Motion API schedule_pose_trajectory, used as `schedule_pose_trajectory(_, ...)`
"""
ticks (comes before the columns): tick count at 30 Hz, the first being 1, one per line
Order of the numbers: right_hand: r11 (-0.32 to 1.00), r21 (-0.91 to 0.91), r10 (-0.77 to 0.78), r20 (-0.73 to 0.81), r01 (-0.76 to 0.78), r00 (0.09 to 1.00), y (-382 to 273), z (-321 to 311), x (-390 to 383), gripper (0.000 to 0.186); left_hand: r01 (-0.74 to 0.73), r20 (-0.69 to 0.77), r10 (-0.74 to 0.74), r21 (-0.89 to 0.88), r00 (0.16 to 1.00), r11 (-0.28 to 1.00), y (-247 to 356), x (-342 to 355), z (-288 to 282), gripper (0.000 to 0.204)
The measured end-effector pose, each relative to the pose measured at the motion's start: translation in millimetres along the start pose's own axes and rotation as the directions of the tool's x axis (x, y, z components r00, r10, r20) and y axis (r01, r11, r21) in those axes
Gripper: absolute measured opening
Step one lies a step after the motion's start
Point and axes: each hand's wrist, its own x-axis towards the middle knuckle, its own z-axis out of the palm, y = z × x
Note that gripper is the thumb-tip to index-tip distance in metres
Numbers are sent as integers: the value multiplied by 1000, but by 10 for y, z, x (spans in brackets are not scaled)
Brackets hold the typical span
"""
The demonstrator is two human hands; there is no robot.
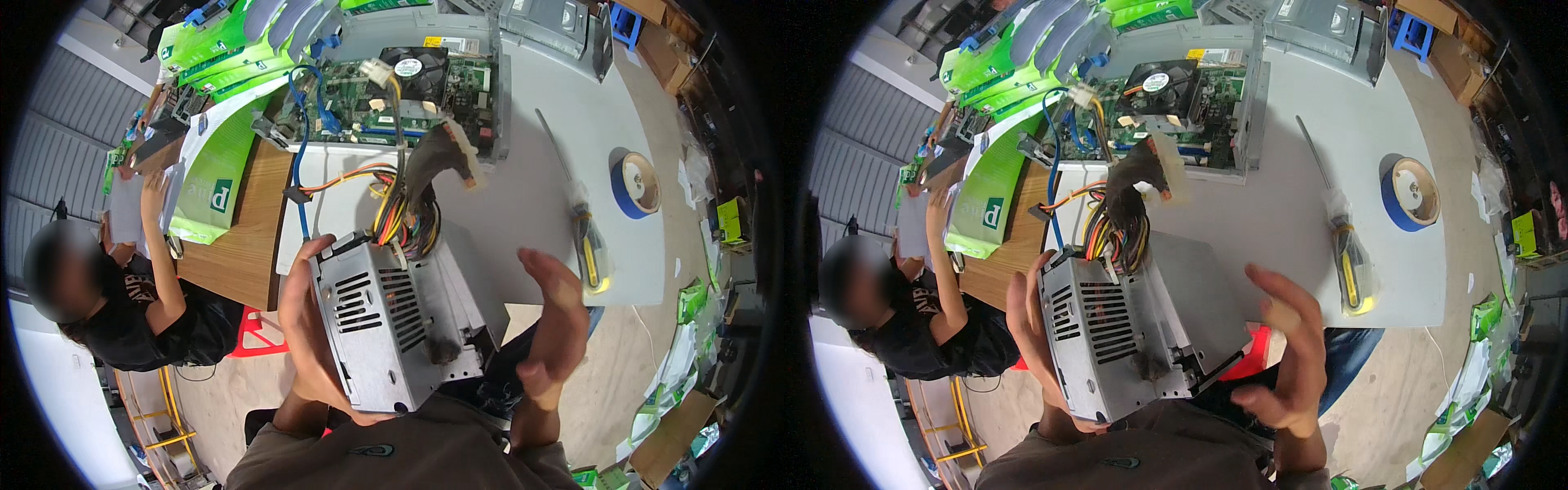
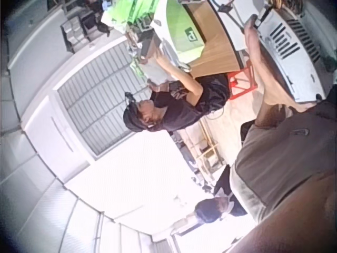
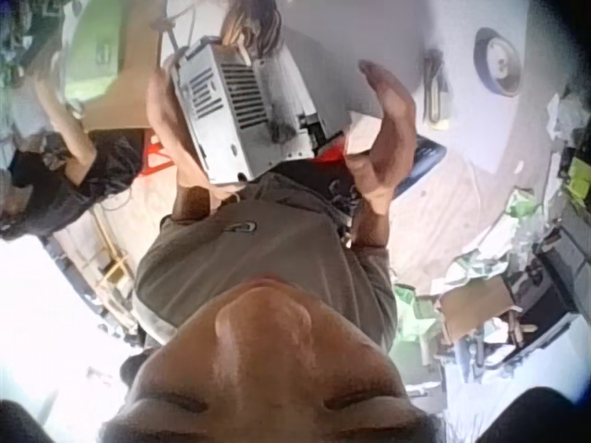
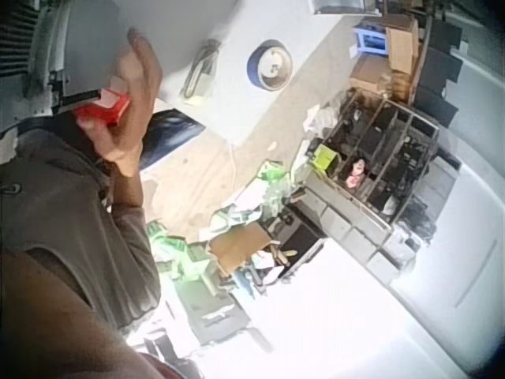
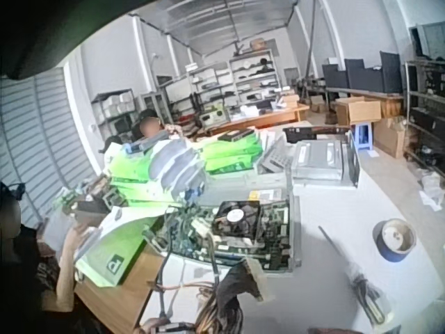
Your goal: The person uses a screwdriver to remove screws from a power supply unit on a table, lifts the metal cover, and handles the internal wiring.
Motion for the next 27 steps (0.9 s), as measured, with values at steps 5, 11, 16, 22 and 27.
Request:
schedule_pose_trajectory(5,962,185,133,318,-199,939,124,-21,184,71,-125,85,133,-96,987,988,-287,-7,-188,86)
schedule_pose_trajectory(11,1000,-18,0,395,8,919,122,114,270,60,-129,139,170,-264,976,956,-634,-52,-237,88)
schedule_pose_trajectory(16,962,-213,-103,307,173,946,149,218,215,52,-65,153,128,-363,980,929,-751,-49,-228,89)
schedule_pose_trajectory(22,966,-235,-22,343,109,939,184,229,176,67,141,118,-89,-564,989,814,-730,-105,-233,91)
schedule_pose_trajectory(27,996,85,-4,196,-13,981,166,356,81,75,300,138,-306,-752,942,587,-624,-106,-205,93)
